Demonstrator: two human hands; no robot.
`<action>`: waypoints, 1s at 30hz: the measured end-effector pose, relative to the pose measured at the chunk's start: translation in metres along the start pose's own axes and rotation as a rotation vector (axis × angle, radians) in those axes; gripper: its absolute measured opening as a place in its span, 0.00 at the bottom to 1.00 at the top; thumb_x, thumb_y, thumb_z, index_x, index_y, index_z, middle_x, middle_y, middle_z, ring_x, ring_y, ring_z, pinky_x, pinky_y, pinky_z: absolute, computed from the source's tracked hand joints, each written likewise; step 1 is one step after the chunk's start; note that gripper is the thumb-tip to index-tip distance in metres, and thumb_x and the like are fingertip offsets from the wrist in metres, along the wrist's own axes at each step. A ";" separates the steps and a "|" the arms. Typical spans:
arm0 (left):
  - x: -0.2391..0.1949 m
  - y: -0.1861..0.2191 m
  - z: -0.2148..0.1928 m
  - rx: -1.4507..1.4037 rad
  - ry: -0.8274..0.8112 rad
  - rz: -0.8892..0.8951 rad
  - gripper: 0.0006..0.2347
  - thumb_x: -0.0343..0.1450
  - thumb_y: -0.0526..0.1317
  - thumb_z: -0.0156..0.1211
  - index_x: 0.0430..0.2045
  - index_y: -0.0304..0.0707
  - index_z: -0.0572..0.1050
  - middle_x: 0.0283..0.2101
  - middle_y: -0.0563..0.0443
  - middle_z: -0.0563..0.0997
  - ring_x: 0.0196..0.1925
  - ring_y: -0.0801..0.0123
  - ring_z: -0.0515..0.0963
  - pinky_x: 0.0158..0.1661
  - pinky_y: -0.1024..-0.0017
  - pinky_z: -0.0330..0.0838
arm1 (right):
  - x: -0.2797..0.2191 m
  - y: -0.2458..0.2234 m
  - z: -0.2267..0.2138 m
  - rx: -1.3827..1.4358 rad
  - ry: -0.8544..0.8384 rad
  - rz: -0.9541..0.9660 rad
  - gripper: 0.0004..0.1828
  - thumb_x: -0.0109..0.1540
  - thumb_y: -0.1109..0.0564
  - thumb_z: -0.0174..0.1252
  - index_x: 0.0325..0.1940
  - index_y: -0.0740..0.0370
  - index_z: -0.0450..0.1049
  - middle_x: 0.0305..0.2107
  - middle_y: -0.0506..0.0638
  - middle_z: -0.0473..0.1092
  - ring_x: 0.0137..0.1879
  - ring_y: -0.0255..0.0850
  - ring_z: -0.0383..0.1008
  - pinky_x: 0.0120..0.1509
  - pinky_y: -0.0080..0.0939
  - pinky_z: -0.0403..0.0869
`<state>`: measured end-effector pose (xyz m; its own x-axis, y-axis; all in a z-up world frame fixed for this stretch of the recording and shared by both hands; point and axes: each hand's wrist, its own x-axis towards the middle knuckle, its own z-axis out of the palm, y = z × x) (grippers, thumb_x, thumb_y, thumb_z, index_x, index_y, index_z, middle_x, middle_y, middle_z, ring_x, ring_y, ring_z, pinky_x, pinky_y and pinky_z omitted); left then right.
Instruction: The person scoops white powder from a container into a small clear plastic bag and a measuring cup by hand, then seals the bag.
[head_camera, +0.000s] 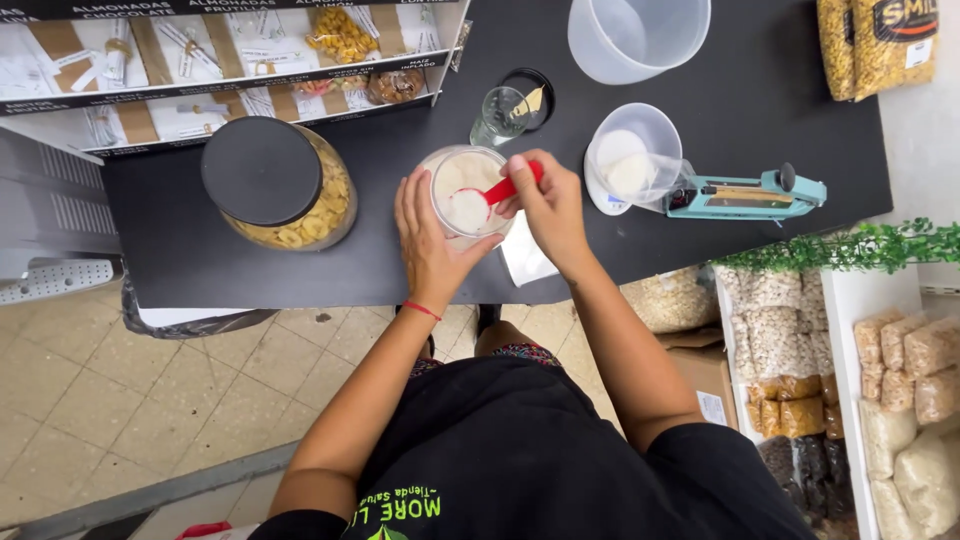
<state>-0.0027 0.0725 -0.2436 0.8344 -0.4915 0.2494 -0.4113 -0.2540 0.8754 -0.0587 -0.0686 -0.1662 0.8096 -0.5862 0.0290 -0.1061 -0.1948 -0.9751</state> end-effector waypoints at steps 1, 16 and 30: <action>0.000 -0.001 0.000 0.003 -0.002 0.004 0.49 0.52 0.49 0.82 0.63 0.32 0.54 0.67 0.37 0.56 0.70 0.39 0.52 0.66 0.46 0.52 | -0.001 0.001 -0.001 0.004 0.003 -0.001 0.13 0.69 0.54 0.47 0.39 0.67 0.71 0.20 0.60 0.74 0.24 0.40 0.77 0.32 0.35 0.78; 0.003 -0.005 -0.002 0.032 -0.051 0.025 0.49 0.53 0.53 0.81 0.64 0.34 0.53 0.67 0.39 0.56 0.70 0.43 0.52 0.66 0.48 0.51 | -0.028 0.023 -0.006 0.226 0.286 0.066 0.14 0.70 0.52 0.41 0.39 0.64 0.65 0.15 0.55 0.69 0.17 0.35 0.69 0.18 0.27 0.68; 0.003 -0.010 0.000 0.051 -0.068 0.035 0.51 0.51 0.52 0.81 0.65 0.34 0.51 0.67 0.38 0.54 0.70 0.42 0.51 0.67 0.46 0.48 | -0.023 0.060 -0.003 0.529 0.432 0.114 0.12 0.68 0.49 0.49 0.41 0.61 0.67 0.15 0.53 0.68 0.17 0.32 0.64 0.19 0.23 0.60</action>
<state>0.0043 0.0735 -0.2513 0.7932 -0.5556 0.2494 -0.4594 -0.2769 0.8440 -0.0853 -0.0693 -0.2251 0.4960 -0.8623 -0.1018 0.2080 0.2318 -0.9503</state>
